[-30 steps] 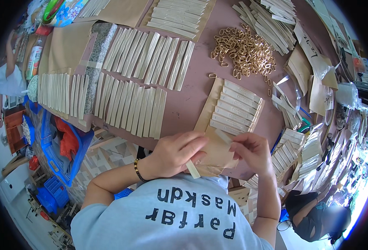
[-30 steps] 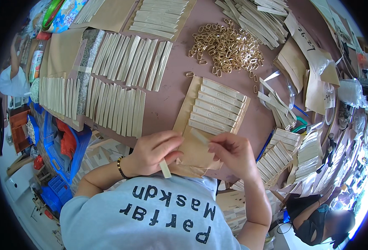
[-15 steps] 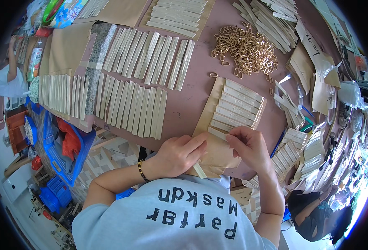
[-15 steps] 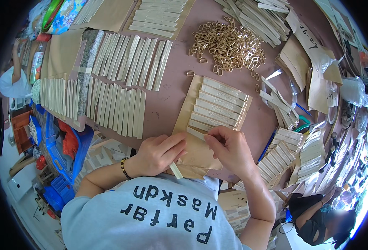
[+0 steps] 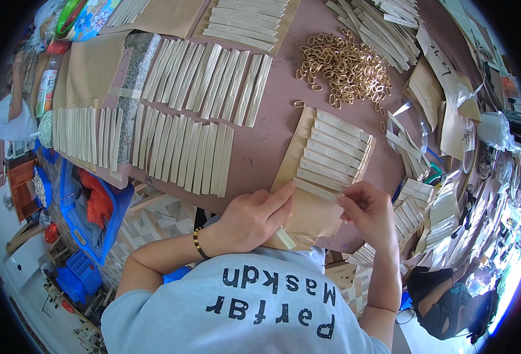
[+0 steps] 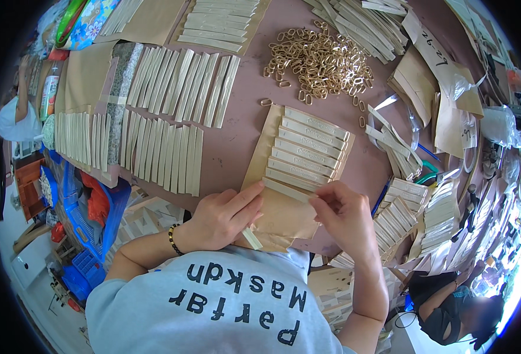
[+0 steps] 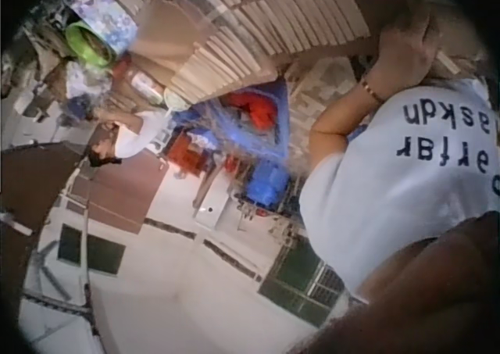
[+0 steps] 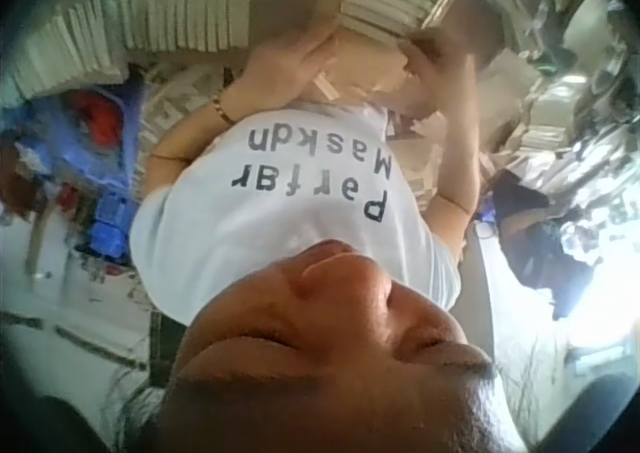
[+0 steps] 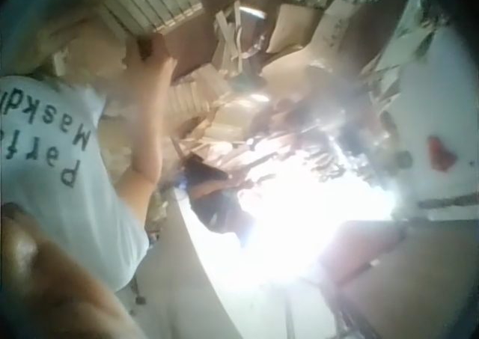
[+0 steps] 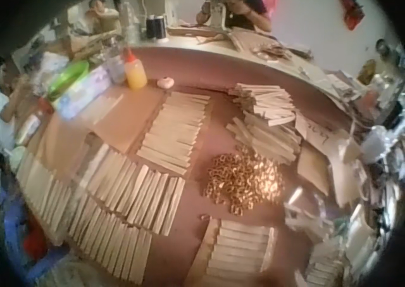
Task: The person assembles small craft kits by placing thin wooden sticks into brown paper envelopes. They pick up sticks from a pile, insert them into the envelopes, and occasionally use a blue pen to mark the packages. The process is repetitive, involving handling individual sticks and envelopes one at a time.
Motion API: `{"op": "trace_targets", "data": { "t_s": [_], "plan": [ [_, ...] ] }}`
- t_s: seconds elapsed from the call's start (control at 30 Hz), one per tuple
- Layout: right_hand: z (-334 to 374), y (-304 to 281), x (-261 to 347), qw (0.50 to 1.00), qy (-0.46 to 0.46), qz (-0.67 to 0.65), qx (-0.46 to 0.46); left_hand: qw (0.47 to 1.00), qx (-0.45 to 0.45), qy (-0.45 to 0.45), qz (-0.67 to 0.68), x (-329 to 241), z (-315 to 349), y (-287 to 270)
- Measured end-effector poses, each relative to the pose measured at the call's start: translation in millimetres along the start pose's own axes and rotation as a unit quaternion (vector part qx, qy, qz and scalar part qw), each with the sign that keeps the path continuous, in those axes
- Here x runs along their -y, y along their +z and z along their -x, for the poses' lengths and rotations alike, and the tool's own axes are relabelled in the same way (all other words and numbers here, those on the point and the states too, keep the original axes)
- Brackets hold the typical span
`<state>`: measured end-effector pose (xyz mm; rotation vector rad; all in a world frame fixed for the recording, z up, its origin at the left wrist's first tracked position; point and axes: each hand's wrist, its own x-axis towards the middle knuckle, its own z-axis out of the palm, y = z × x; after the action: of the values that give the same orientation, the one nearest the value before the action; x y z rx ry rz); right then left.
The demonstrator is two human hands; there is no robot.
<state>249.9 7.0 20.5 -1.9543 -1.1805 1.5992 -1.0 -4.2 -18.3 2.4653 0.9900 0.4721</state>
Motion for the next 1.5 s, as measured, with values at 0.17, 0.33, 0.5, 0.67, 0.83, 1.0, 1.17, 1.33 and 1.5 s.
{"op": "trace_targets", "data": {
  "t_s": [0.17, 0.33, 0.5, 0.67, 0.83, 1.0, 1.17, 1.33, 1.5],
  "plan": [
    [-1.3, -4.1, -7.9, 0.996, -0.025, 0.084, -0.027, 1.0, 0.018, 0.001, -0.003, -0.5, 0.0, -0.1],
    [-5.4, -4.1, -7.9, 0.991, -0.038, 0.121, -0.03, 1.0, 0.012, 0.0, 0.006, -0.8, -1.2, -0.4],
    [-3.9, -4.2, -3.5, 0.99, -0.044, 0.135, -0.028, 1.0, 0.023, -0.003, 0.0, -1.6, -2.4, -1.8],
    [0.9, 0.1, 3.5, 0.954, -0.089, 0.275, -0.078, 1.0, 0.009, -0.006, 0.023, 0.3, -0.6, 0.0],
    [18.2, 23.4, 0.3, 0.962, -0.205, 0.169, -0.067, 0.879, 0.042, -0.17, 0.444, 6.2, -6.1, -28.0],
    [17.6, 60.4, 12.2, 0.935, -0.353, 0.025, -0.014, 0.696, 0.018, -0.167, 0.698, 2.7, -15.9, -19.2],
    [13.5, 61.0, 11.3, 0.93, -0.364, 0.031, 0.046, 0.833, -0.025, -0.115, 0.541, -8.2, -15.6, -7.8],
    [16.6, 43.8, -2.8, 0.956, -0.222, -0.081, 0.172, 0.877, -0.06, -0.11, 0.464, -15.5, -13.3, -5.1],
    [12.8, 7.9, -11.8, 0.975, -0.078, -0.133, 0.161, 0.974, -0.009, -0.04, 0.223, -0.8, 6.5, -13.6]
  ]
}}
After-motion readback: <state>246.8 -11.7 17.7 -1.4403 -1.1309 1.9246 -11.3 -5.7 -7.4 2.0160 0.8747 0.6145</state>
